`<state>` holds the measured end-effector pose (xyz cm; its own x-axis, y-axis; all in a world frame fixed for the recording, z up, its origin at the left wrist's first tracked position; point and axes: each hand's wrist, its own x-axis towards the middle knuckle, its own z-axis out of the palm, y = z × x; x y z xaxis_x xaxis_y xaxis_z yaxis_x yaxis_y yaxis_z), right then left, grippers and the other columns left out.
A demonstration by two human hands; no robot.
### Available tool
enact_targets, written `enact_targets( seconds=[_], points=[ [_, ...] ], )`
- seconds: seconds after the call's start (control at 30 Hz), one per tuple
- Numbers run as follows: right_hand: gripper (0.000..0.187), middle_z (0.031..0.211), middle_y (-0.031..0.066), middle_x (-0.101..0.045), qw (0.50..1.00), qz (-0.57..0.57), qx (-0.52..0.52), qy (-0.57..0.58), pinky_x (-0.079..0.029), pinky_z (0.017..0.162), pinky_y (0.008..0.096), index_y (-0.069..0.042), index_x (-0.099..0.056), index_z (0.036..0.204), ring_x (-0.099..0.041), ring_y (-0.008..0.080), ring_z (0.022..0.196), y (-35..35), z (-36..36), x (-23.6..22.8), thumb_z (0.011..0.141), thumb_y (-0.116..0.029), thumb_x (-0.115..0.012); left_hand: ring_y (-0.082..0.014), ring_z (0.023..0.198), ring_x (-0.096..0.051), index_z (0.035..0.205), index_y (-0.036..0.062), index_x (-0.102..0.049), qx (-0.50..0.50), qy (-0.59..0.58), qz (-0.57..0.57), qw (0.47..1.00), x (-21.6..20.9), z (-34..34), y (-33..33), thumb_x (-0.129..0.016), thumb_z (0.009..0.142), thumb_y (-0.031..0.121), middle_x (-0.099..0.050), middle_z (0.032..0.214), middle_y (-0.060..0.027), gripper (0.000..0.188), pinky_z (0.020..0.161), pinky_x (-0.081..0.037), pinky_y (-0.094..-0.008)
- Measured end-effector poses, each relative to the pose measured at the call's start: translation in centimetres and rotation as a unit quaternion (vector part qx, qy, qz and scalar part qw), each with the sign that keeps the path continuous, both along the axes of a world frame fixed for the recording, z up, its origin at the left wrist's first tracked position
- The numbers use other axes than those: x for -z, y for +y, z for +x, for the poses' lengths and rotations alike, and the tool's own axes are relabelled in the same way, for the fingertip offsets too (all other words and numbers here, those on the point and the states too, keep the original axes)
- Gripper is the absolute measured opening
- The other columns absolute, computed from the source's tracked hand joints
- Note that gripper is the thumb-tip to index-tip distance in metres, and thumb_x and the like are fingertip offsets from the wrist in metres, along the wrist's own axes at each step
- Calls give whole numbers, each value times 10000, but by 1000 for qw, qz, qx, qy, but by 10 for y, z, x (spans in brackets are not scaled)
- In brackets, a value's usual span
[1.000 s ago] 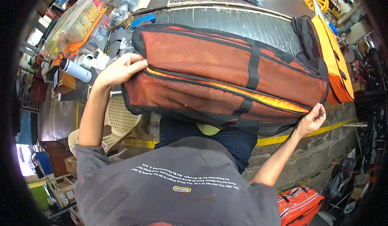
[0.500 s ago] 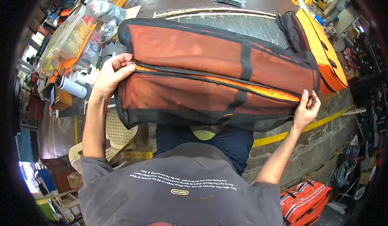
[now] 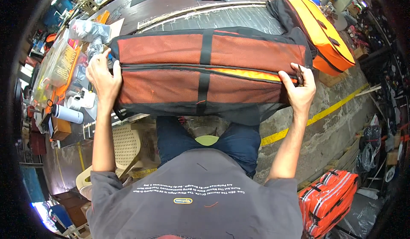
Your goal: Trimming loose threads from manufactured orange bags using thread snips.
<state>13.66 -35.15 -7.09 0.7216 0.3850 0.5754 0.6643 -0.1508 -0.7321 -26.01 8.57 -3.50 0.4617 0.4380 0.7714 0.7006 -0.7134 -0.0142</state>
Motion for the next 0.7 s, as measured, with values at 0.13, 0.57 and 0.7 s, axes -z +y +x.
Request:
enact_targets(
  seconds=[0.13,0.57,0.7],
  points=[
    [430,1156,42,-752,999,-3,29,-24,-573,962,287,-6,-773,1218,-719,131,1061,2,4,3,862,-117,-987,-351,1294,-622,1377,105,-721,165,-10,1,986,-14,38,-88,-794,943,208,-686,1327,-143,451,1148,-412,-529],
    [400,702,-38,-669,966,15,24,259,-428,636,258,-17,-779,788,-541,43,681,19,-121,14,1077,-294,-789,-187,1043,-642,1087,206,-784,414,-7,4,910,43,146,-173,-872,836,201,-672,1088,42,266,997,-364,-465],
    [405,738,-12,-716,963,59,51,259,-457,667,275,2,-826,845,-569,58,692,44,-113,41,1080,-325,-785,-138,898,-650,1083,241,-798,449,-27,118,885,60,146,-161,-810,841,204,-685,1065,75,245,973,-367,-447]
  ],
)
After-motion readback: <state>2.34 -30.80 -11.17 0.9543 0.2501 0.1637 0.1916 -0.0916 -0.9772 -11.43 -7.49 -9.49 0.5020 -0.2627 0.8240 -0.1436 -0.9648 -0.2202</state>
